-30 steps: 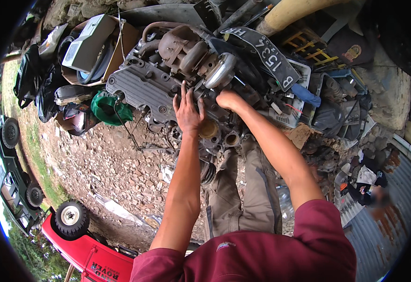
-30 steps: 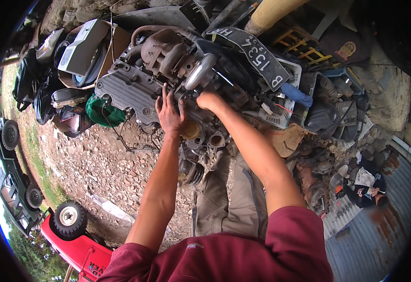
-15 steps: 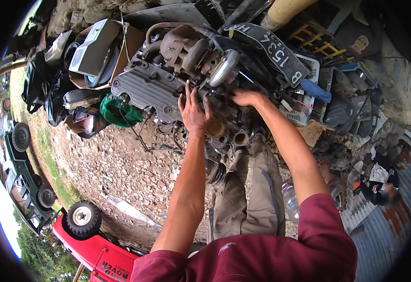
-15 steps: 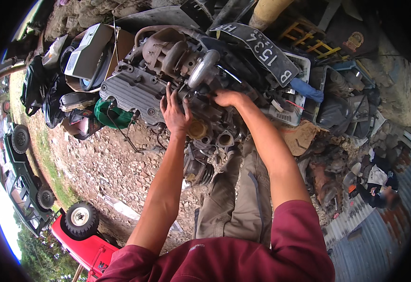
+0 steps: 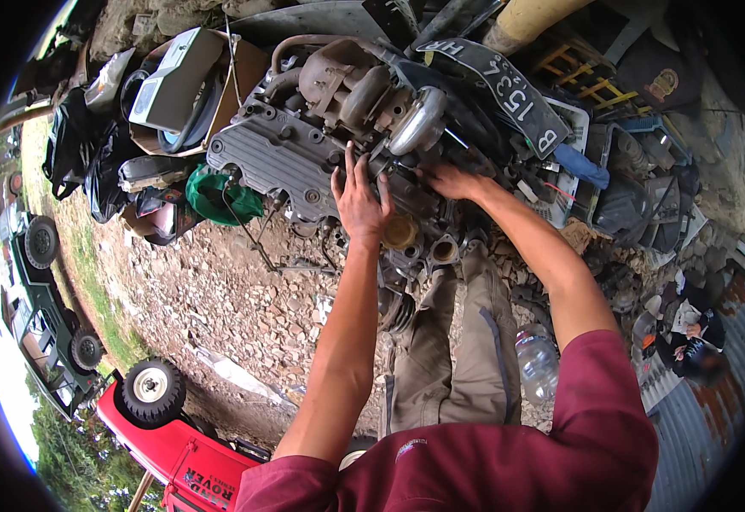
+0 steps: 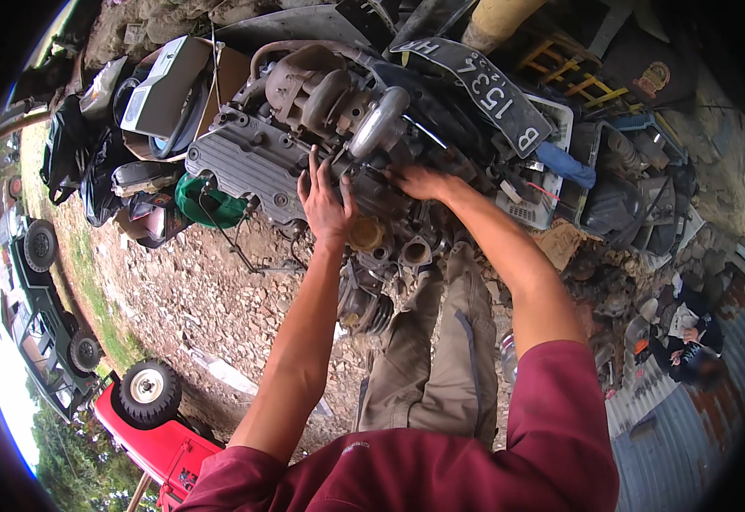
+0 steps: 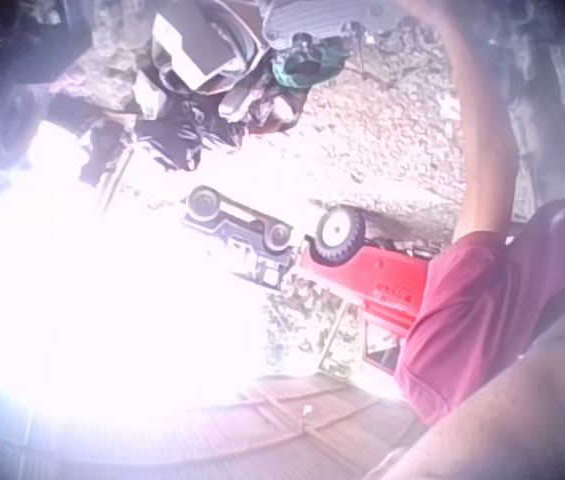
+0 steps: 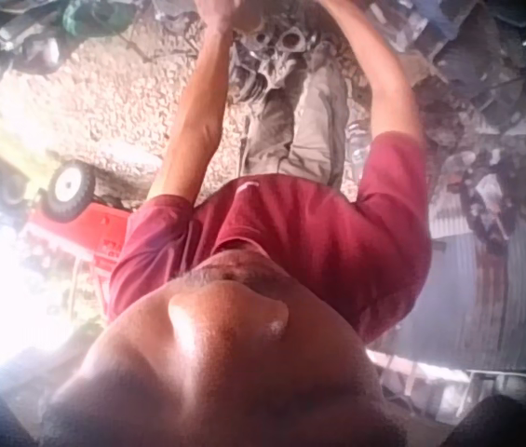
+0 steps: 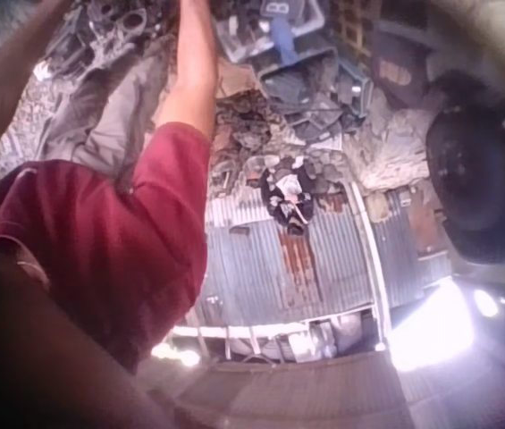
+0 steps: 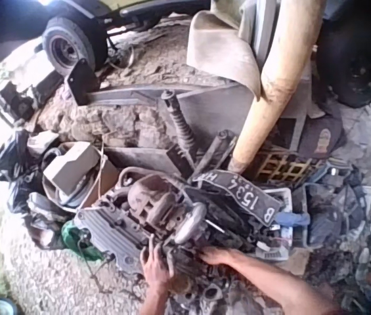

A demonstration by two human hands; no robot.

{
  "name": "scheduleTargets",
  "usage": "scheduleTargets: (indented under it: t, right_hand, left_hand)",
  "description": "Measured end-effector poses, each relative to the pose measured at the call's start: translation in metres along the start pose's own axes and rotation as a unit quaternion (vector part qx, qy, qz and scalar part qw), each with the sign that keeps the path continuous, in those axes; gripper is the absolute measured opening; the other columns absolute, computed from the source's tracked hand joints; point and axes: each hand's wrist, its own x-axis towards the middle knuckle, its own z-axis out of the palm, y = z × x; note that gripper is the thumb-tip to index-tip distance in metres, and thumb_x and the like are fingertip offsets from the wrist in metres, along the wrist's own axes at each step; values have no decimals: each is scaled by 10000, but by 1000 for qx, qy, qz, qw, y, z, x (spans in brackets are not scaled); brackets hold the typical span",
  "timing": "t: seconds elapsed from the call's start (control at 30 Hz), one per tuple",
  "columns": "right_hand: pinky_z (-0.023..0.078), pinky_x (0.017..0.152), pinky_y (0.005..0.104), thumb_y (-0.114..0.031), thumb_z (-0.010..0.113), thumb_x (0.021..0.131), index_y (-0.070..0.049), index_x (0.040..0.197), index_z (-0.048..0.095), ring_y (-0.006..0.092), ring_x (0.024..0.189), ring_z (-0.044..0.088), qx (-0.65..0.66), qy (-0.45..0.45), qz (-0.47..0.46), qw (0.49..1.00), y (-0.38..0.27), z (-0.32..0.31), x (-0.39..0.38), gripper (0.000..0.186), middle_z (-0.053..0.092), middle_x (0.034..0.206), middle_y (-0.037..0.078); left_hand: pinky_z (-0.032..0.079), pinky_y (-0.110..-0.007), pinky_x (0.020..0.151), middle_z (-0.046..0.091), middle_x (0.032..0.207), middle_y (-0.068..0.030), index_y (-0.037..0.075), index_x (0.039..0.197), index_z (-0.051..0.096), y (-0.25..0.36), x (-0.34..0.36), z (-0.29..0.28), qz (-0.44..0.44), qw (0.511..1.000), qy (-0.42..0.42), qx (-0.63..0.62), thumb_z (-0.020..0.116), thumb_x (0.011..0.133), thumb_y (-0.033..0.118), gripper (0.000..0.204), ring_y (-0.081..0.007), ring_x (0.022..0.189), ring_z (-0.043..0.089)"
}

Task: The person works on a car engine block placed on the ground, using a wrench to loosen and remove bolts from the cylinder head. They then use a hammer and a metal rod to tap out a component, followed by cleaning the rod with a rag.

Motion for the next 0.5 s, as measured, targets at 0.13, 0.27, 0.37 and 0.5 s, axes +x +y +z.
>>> scheduleTargets:
  t: [0.13, 0.27, 0.37, 0.5]
  right_hand:
    - [471, 869, 497, -366, 404, 1036, -23, 1156, 590, 472, 1033, 595, 12, 36, -21, 999, -5, 3, -2, 408, 644, 1058, 287]
    - [496, 766, 525, -299, 444, 1022, -21, 1076, 585, 489, 947, 609, -17, 75, -2, 997, -21, 12, -10, 316, 642, 974, 300]
    - [506, 714, 540, -276, 465, 1011, -24, 1043, 580, 490, 882, 622, -47, 78, 11, 996, -18, 13, -8, 279, 646, 898, 289]
    - [518, 672, 541, -280, 486, 997, -33, 1039, 581, 482, 803, 636, -104, 101, -31, 989, -11, 11, -8, 267, 648, 808, 268]
  left_hand:
    - [281, -469, 1137, 383, 1536, -146, 46, 1300, 513, 1, 2, 1, -1, 1000, -3, -5, 548, 905, 270, 455, -300, 1262, 530]
    - [279, -465, 1139, 361, 1549, -142, 48, 1301, 512, 1, 1, -1, -8, 1000, -13, -1, 553, 901, 265, 457, -291, 1267, 527]
    - [280, -462, 1140, 361, 1549, -139, 48, 1298, 513, 2, 2, -2, -2, 1000, -7, 7, 555, 899, 262, 455, -291, 1267, 527]
    - [282, -461, 1140, 363, 1549, -138, 52, 1299, 512, 2, 4, -2, -4, 1000, -11, 1, 559, 898, 261, 455, -291, 1270, 526]
